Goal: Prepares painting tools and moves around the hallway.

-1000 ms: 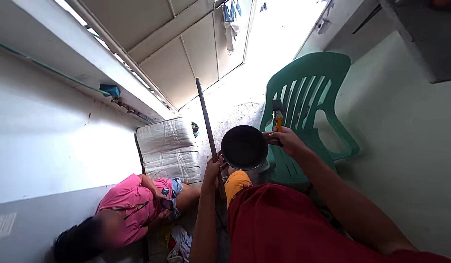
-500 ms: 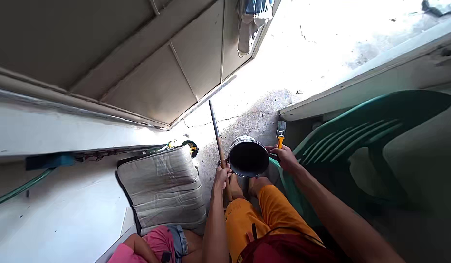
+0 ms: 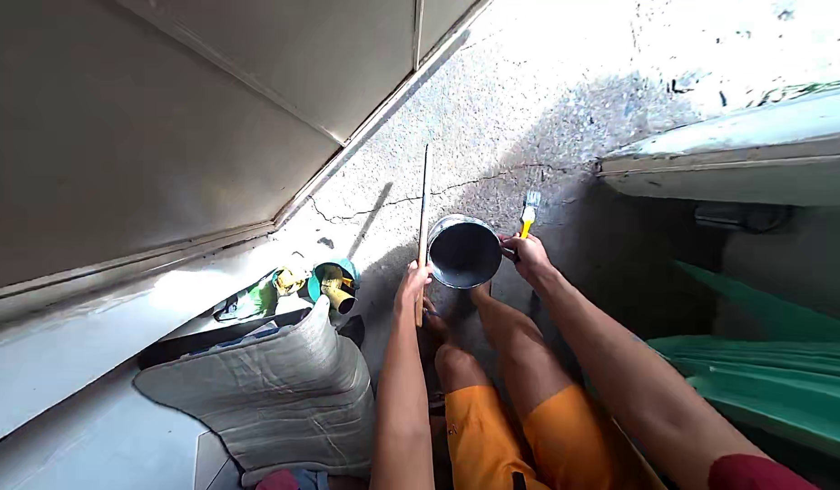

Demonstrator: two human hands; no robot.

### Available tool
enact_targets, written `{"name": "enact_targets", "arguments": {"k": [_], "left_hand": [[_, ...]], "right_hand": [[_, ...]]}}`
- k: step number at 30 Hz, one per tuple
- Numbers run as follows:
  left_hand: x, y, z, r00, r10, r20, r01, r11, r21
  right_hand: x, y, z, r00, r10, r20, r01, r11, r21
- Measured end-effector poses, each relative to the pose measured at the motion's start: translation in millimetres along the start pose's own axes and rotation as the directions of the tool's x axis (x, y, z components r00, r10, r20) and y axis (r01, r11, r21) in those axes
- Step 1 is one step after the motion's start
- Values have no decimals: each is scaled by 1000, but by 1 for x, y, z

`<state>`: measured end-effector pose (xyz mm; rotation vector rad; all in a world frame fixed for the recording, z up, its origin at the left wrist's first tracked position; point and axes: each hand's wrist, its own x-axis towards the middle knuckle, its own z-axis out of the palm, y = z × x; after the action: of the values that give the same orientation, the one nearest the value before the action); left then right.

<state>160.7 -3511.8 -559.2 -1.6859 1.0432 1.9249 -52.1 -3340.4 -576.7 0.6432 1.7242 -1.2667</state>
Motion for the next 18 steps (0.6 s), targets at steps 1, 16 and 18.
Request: {"name": "enact_targets", "arguments": {"k": [1, 16, 18], "left_hand": [[15, 1, 1, 1000, -6, -5, 6, 1000, 0], [145, 31, 17, 986, 100, -133, -98, 995, 19], [148, 36, 14, 983, 94, -156, -85, 994, 65]], "right_hand": [[18, 3, 2, 1000, 9, 4, -9, 1000, -1], [156, -40, 52, 996, -75, 50, 80, 991, -104], [160, -45, 54, 996, -57, 68, 67, 987, -145]]}}
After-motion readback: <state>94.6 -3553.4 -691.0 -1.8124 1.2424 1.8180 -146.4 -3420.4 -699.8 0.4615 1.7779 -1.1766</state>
